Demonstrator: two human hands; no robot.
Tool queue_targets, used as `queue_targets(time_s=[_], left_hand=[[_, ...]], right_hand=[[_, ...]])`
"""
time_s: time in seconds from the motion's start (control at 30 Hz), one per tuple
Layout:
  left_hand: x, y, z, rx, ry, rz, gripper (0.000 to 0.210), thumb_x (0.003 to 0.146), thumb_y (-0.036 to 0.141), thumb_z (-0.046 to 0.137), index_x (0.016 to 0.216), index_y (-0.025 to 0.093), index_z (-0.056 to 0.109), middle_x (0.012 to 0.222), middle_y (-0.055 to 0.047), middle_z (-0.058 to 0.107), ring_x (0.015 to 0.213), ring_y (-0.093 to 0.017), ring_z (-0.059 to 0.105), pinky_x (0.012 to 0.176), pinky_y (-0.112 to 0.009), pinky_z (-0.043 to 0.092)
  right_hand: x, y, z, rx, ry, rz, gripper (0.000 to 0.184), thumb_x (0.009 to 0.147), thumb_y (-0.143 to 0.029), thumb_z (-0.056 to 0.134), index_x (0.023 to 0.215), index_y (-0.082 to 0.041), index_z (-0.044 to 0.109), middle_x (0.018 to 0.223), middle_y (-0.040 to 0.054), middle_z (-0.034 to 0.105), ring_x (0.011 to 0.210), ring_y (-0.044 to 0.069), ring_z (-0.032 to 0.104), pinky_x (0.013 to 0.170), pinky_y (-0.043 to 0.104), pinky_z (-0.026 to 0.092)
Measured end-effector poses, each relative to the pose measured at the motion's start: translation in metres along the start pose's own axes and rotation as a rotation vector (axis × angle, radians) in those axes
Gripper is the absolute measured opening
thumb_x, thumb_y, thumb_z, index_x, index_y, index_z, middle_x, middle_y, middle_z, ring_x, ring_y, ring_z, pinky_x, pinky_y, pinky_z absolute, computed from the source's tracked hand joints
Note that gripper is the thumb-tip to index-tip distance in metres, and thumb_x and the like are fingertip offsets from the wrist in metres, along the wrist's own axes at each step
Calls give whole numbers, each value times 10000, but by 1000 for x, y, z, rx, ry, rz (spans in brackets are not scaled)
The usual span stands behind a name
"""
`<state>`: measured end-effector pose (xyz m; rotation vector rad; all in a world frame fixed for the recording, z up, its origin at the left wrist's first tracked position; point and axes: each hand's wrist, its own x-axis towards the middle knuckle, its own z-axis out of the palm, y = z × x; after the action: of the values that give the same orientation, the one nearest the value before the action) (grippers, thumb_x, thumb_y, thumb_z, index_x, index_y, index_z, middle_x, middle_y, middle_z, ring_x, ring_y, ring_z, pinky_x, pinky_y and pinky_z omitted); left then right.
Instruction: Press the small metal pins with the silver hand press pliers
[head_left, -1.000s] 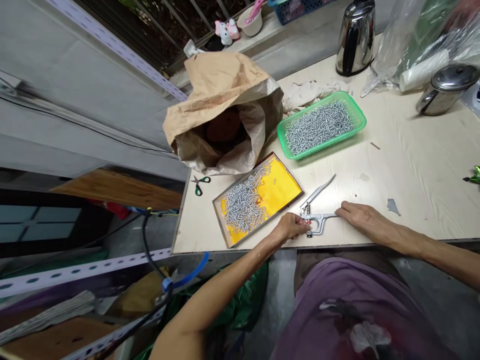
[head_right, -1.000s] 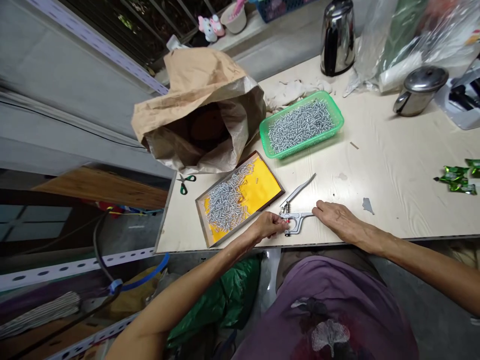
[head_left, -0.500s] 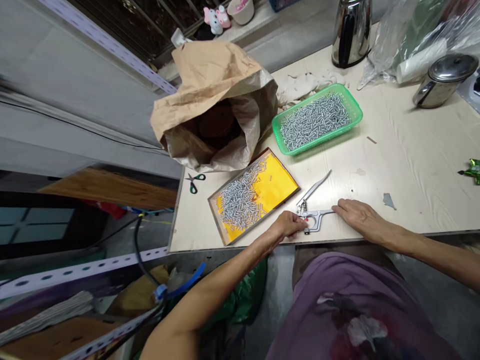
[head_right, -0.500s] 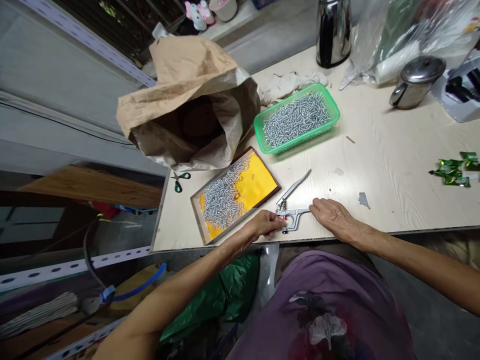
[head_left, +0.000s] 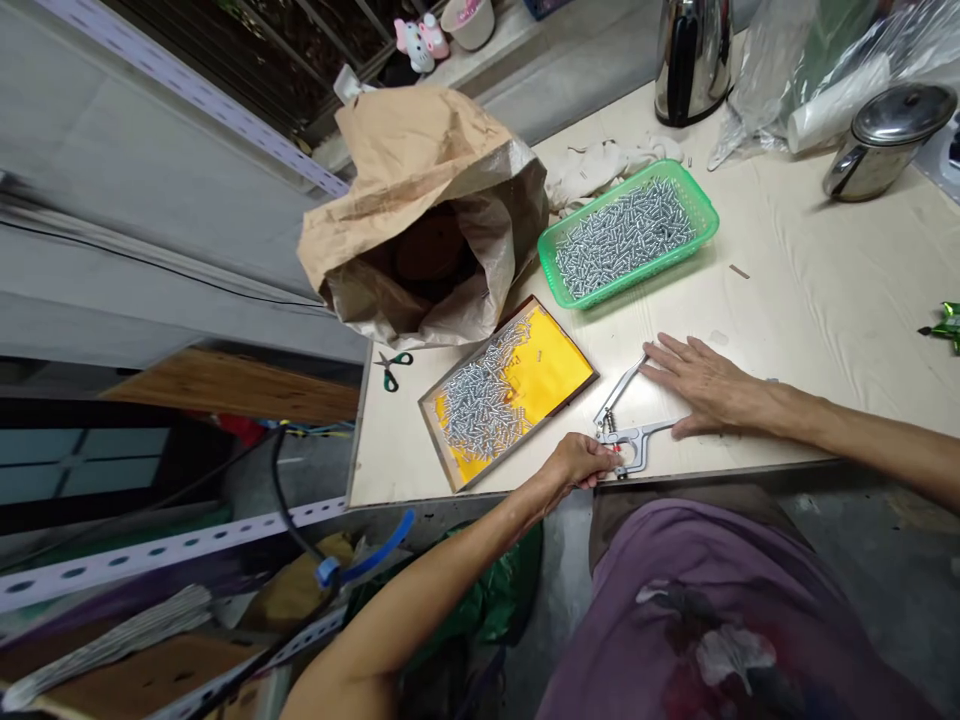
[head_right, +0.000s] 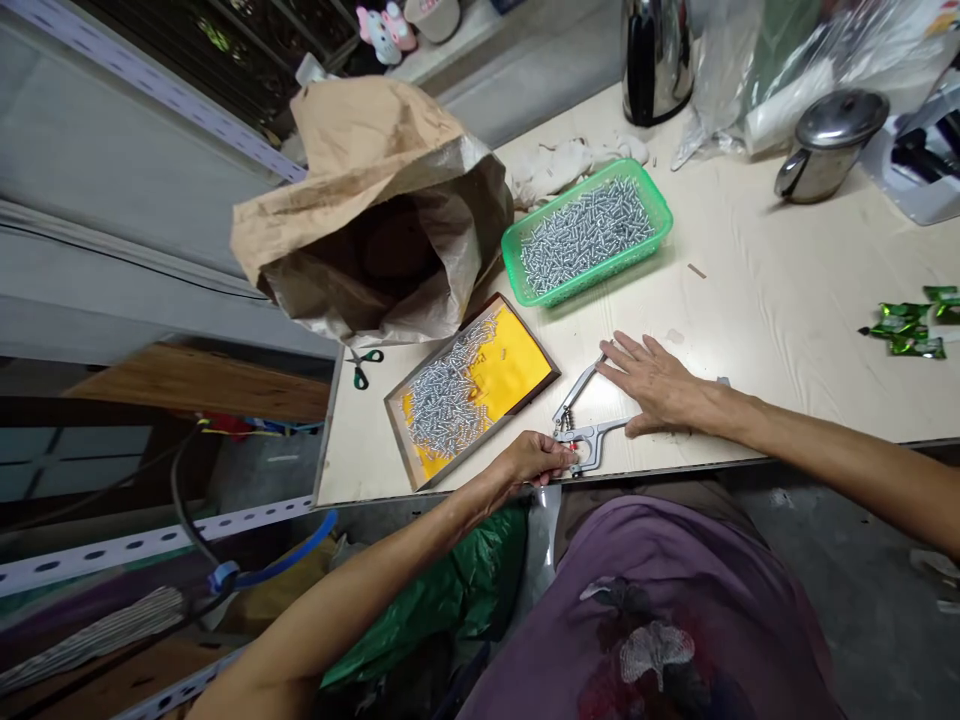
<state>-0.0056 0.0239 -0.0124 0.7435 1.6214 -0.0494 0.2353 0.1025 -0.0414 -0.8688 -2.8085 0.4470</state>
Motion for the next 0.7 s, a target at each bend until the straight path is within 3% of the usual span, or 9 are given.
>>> queue_targets(time_s=[0.1, 0.2, 0.33, 0.5, 0.57, 0.7], left_hand=[[-2, -1, 3, -12, 18, 3, 351, 624, 397, 826, 556, 134, 603, 429, 68, 503, 349, -32, 368, 390, -192, 267], [-4, -1, 5, -20, 34, 3, 360, 628, 393, 827, 540, 137, 588, 428, 71, 497, 348, -32, 363, 389, -192, 267], [-4, -1, 8, -9, 48, 15, 378, 670, 400, 802, 527, 138, 570, 420, 72, 474, 350, -32, 354, 390, -190, 260], [-11, -3, 10, 102, 105, 27, 329, 781, 368, 712, 579, 138, 593, 451, 61, 470, 390, -55, 383, 429, -202, 293], [-16, -5, 11, 278, 221, 139, 328, 805, 372, 687, 589, 137, 611, 499, 34, 507, 474, -90, 465, 487, -217, 347], [-16, 1, 22, 630, 507, 600, 171, 836, 343, 668, 880, 180, 698, 866, -43, 671, 845, -190, 602, 726, -281, 476]], right_hand=[[12, 8, 2, 15, -42, -35, 937, 608, -581, 793, 1377, -166, 456, 1440, 213, 455, 1354, 412, 339, 1037, 615, 315], [19, 8, 2, 2, -51, -39, 956, 552, -578, 821, 1345, -166, 481, 1363, 194, 523, 1285, 398, 415, 1037, 599, 324], [22, 2, -5, -37, -62, -20, 837, 530, -572, 835, 1206, -156, 566, 1154, 148, 613, 1071, 341, 531, 964, 516, 398], [18, -8, -16, -130, -144, -1, 637, 578, -534, 842, 1018, -129, 623, 1006, 124, 609, 932, 285, 525, 817, 394, 439], [16, -12, -19, -120, -167, 16, 574, 632, -504, 828, 1005, -116, 631, 993, 127, 603, 915, 272, 520, 797, 374, 437], [10, -19, -21, -78, -196, 54, 470, 708, -436, 800, 986, -93, 639, 978, 138, 595, 916, 265, 516, 790, 367, 435]])
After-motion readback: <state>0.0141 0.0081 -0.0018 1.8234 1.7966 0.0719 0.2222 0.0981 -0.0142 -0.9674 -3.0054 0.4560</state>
